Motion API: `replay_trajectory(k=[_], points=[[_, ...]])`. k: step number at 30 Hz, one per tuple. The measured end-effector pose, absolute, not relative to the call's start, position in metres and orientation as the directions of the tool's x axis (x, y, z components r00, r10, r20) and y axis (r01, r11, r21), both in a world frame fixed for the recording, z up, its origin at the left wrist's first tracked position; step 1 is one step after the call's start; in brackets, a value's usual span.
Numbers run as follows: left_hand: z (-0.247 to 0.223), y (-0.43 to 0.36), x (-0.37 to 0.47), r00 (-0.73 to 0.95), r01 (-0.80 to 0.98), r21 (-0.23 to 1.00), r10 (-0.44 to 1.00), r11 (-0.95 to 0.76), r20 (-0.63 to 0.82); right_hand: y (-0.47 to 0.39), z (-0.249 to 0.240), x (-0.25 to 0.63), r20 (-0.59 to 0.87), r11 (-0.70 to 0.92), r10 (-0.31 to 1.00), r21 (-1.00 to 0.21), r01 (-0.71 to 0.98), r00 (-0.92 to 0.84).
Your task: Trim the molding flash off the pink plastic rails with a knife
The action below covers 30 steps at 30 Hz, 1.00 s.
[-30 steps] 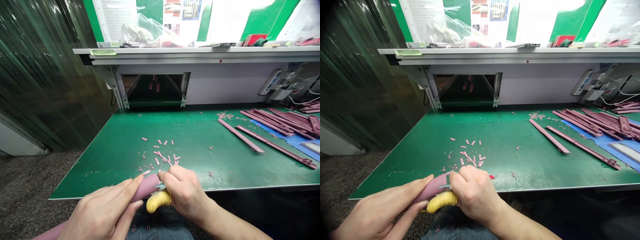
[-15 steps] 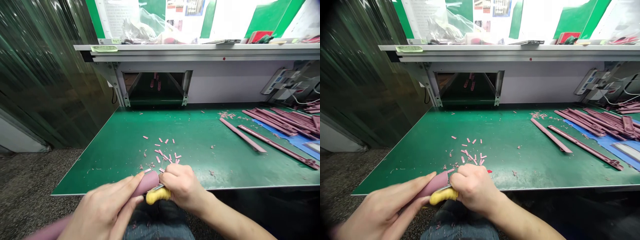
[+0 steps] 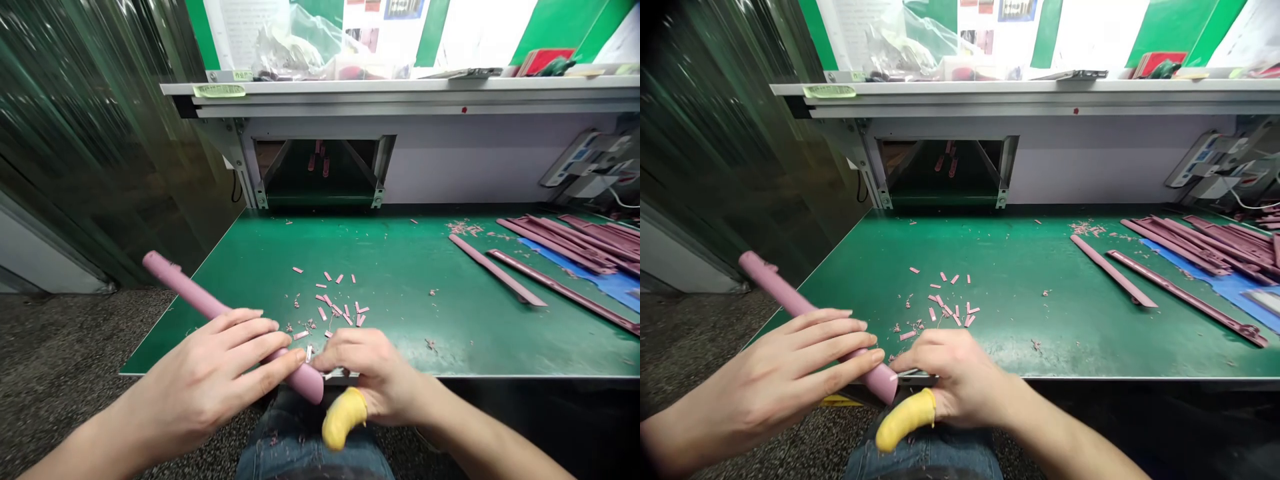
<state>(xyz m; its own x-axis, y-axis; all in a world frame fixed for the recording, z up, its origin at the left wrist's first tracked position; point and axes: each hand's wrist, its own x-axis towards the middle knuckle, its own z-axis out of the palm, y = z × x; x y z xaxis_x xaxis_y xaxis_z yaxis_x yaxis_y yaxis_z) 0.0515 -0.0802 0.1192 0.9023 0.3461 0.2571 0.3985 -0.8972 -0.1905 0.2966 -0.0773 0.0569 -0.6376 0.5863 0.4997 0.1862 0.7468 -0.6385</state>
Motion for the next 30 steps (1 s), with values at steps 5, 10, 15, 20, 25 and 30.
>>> replay_trajectory(k=[5, 10, 15, 20, 25, 30], points=[[0.091, -0.092, 0.039, 0.767, 0.585, 0.089, 0.585, -0.806, 0.264, -0.087, 0.06, 0.308, 0.161, 0.158, 0.859, -0.986, -0.046, -0.486], [0.059, -0.108, 0.042, 0.391, 0.431, 0.859, 0.915, -0.278, 0.1, -0.081, 0.051, 0.325, 0.115, 0.093, 0.958, -0.991, -0.098, -0.262], [0.047, -0.085, 0.084, -0.07, -0.345, 0.912, 0.963, 0.223, -0.262, -0.105, 0.022, 0.275, 0.36, 0.533, 0.775, -0.814, 0.23, -0.52], [0.044, -0.067, 0.106, -0.106, -0.572, 0.79, 0.935, 0.221, -0.338, -0.116, 0.006, 0.239, 0.441, 0.72, 0.683, -0.54, 0.436, -0.582], [0.045, -0.069, 0.111, -0.093, -0.631, 0.746, 0.935, 0.211, -0.343, -0.108, 0.006, 0.242, 0.47, 0.751, 0.66, -0.388, 0.534, -0.587], [0.045, -0.066, 0.11, -0.084, -0.685, 0.704, 0.94, 0.188, -0.332, -0.115, 0.006, 0.247, 0.49, 0.846, 0.533, -0.32, 0.426, -0.69]])
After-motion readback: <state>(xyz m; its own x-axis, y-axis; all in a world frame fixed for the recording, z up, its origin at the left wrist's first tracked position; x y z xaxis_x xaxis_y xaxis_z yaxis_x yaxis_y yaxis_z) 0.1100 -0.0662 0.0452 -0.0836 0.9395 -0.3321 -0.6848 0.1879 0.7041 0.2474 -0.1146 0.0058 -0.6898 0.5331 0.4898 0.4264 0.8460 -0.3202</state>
